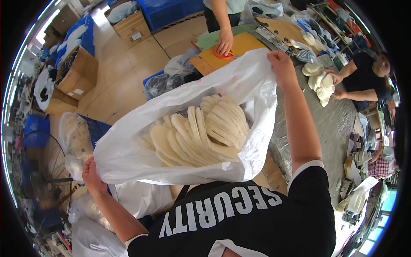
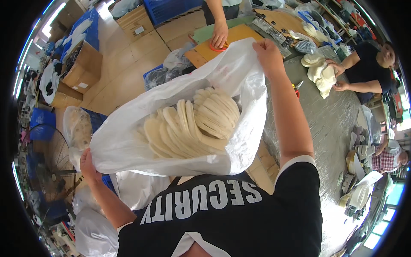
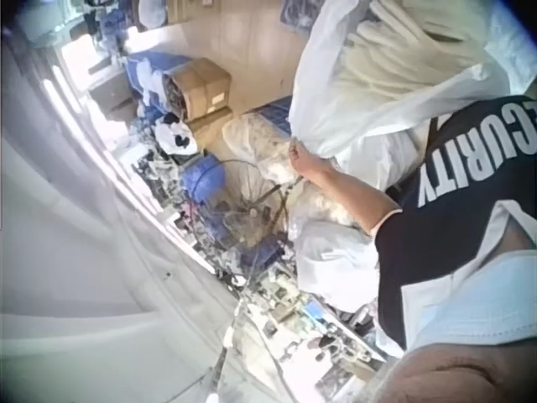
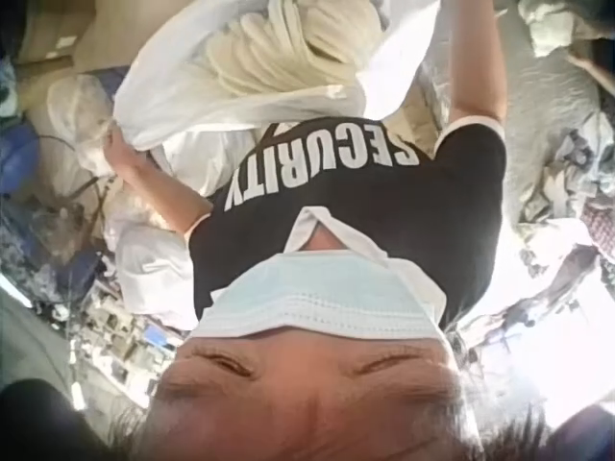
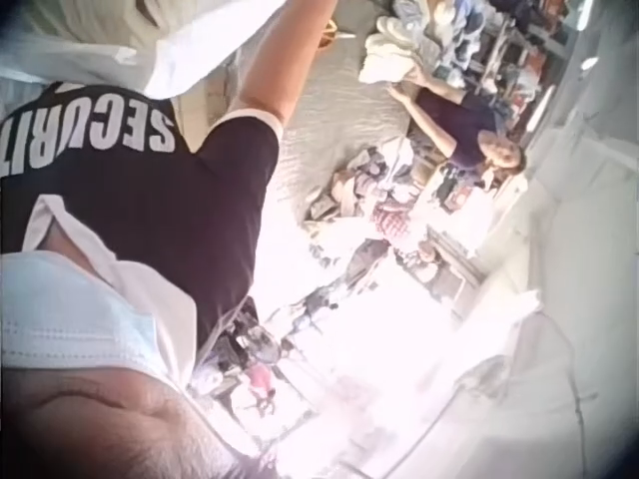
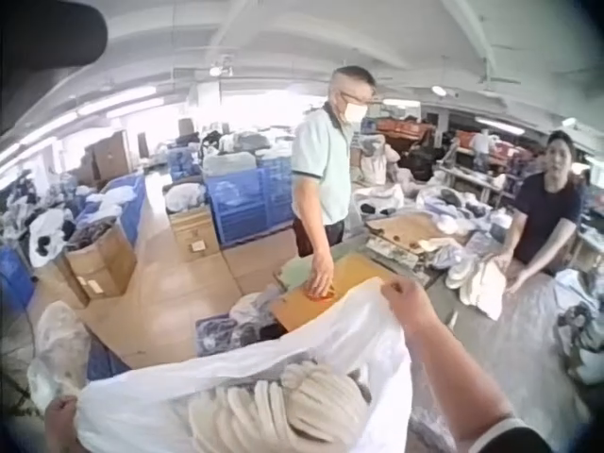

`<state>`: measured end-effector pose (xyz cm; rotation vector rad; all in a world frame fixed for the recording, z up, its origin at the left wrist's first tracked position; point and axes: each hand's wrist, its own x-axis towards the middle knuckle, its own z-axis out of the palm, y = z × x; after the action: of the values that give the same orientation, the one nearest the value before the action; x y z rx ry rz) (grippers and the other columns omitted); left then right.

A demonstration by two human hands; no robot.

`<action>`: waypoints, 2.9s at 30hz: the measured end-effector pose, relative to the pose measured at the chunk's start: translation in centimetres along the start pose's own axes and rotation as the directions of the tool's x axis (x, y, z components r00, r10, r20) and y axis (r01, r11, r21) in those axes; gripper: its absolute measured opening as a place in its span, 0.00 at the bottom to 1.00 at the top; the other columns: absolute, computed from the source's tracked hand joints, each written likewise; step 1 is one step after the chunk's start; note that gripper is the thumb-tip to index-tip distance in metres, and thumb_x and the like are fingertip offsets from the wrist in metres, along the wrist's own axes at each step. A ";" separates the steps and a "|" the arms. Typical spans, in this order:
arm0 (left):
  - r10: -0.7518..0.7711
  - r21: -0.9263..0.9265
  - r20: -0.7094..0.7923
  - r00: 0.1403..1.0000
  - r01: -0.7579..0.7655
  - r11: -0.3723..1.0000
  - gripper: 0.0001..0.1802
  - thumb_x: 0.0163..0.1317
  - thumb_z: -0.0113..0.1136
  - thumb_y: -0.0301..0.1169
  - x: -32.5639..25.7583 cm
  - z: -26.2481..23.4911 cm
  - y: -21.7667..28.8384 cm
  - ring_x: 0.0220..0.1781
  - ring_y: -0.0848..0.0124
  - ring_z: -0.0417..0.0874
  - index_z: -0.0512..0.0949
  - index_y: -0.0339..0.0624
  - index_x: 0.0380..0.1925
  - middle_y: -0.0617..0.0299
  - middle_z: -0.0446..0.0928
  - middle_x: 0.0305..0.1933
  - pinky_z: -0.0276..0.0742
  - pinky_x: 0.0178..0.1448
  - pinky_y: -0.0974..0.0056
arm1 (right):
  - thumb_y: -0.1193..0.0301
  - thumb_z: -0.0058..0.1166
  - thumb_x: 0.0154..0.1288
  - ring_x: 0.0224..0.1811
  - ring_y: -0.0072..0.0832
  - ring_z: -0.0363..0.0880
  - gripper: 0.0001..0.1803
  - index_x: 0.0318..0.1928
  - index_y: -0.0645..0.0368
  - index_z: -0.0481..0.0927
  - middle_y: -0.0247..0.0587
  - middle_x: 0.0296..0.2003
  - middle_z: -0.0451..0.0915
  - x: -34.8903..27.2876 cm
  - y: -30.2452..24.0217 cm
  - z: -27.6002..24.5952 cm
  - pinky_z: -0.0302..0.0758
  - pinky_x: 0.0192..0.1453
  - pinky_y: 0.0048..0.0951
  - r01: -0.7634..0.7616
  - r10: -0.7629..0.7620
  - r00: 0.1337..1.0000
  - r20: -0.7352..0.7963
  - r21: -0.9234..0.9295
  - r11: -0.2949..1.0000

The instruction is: Marking shoe insoles with a pen and then packing them into a large white bag.

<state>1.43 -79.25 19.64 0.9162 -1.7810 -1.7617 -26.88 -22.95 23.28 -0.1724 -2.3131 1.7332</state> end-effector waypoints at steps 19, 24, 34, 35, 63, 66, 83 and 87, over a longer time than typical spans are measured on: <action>0.102 0.666 0.673 0.733 -0.659 0.349 0.06 0.52 0.61 0.29 -8.4 9.8 4.0 0.37 0.55 0.76 0.76 0.39 0.26 0.54 0.76 0.30 0.69 0.42 0.52 | 0.77 0.58 0.42 0.36 0.36 0.74 0.08 0.25 0.54 0.73 0.32 0.24 0.74 -9.3 -0.9 -8.3 0.63 0.53 0.42 0.599 -0.208 0.779 0.592 -0.603 0.527; 0.370 0.699 0.614 0.697 -0.698 0.154 0.11 0.52 0.64 0.31 -8.3 8.9 3.0 0.41 0.51 0.74 0.76 0.38 0.33 0.54 0.76 0.38 0.68 0.48 0.53 | 0.77 0.69 0.38 0.54 0.44 0.66 0.32 0.47 0.57 0.70 0.48 0.48 0.69 -8.7 2.3 -6.5 0.62 0.60 0.39 0.551 -0.568 0.809 0.151 -0.533 0.642; 0.291 0.401 0.102 0.951 -0.307 0.863 0.57 0.41 0.73 0.29 -8.3 -1.2 -10.9 0.67 0.59 0.60 0.46 0.33 0.67 0.50 0.58 0.68 0.56 0.69 0.59 | 0.67 0.53 0.62 0.60 0.33 0.66 0.37 0.67 0.64 0.51 0.43 0.58 0.67 -3.3 14.8 -6.6 0.64 0.63 0.33 0.106 -0.107 0.934 0.341 0.023 0.994; 0.101 0.102 0.170 0.980 -0.119 0.988 0.43 0.46 0.69 0.30 -7.6 2.3 -9.8 0.58 0.64 0.70 0.58 0.32 0.62 0.52 0.68 0.60 0.66 0.61 0.59 | 0.67 0.53 0.62 0.60 0.33 0.66 0.37 0.67 0.64 0.51 0.43 0.58 0.67 -2.3 15.3 -5.0 0.64 0.63 0.33 0.113 -0.114 0.923 0.367 0.024 0.993; 0.249 -0.809 0.197 0.948 0.014 0.587 0.28 0.61 0.42 0.39 -9.5 1.2 -10.6 0.64 0.53 0.66 0.67 0.34 0.58 0.50 0.67 0.62 0.59 0.68 0.50 | 0.60 0.51 0.63 0.59 0.41 0.69 0.29 0.60 0.62 0.66 0.46 0.57 0.70 -7.4 15.7 -6.4 0.66 0.64 0.43 -0.389 -0.021 0.903 0.430 0.835 0.389; 0.050 -0.615 -0.176 0.983 -0.149 0.774 0.30 0.55 0.48 0.32 -9.4 -2.2 -10.4 0.67 0.55 0.62 0.64 0.34 0.60 0.52 0.65 0.64 0.49 0.72 0.52 | 0.65 0.48 0.62 0.61 0.41 0.67 0.25 0.58 0.63 0.66 0.48 0.58 0.69 -8.3 16.0 -7.5 0.63 0.66 0.42 -0.351 0.099 0.936 0.338 0.873 0.340; -0.462 0.521 0.828 0.318 -0.741 0.423 0.26 0.51 0.55 0.28 -18.4 16.3 -4.4 0.42 0.52 0.79 0.72 0.47 0.55 0.48 0.78 0.33 0.71 0.50 0.53 | 0.68 0.59 0.51 0.38 0.33 0.77 0.30 0.58 0.46 0.71 0.35 0.29 0.76 -15.8 6.7 0.9 0.50 0.68 0.55 0.872 0.016 0.410 0.912 -0.397 0.287; -0.645 0.591 0.748 0.156 -0.600 0.540 0.16 0.52 0.52 0.29 -20.3 16.3 -5.6 0.42 0.52 0.79 0.80 0.51 0.42 0.49 0.78 0.33 0.73 0.45 0.54 | 0.73 0.49 0.53 0.32 0.31 0.77 0.21 0.50 0.51 0.77 0.33 0.24 0.75 -20.3 6.3 -1.4 0.69 0.55 0.43 0.794 -0.014 0.362 0.932 -0.301 0.528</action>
<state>3.73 -53.03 15.51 -0.4350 -3.8406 -1.3262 -7.27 -24.71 15.10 1.4761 -3.1041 0.3830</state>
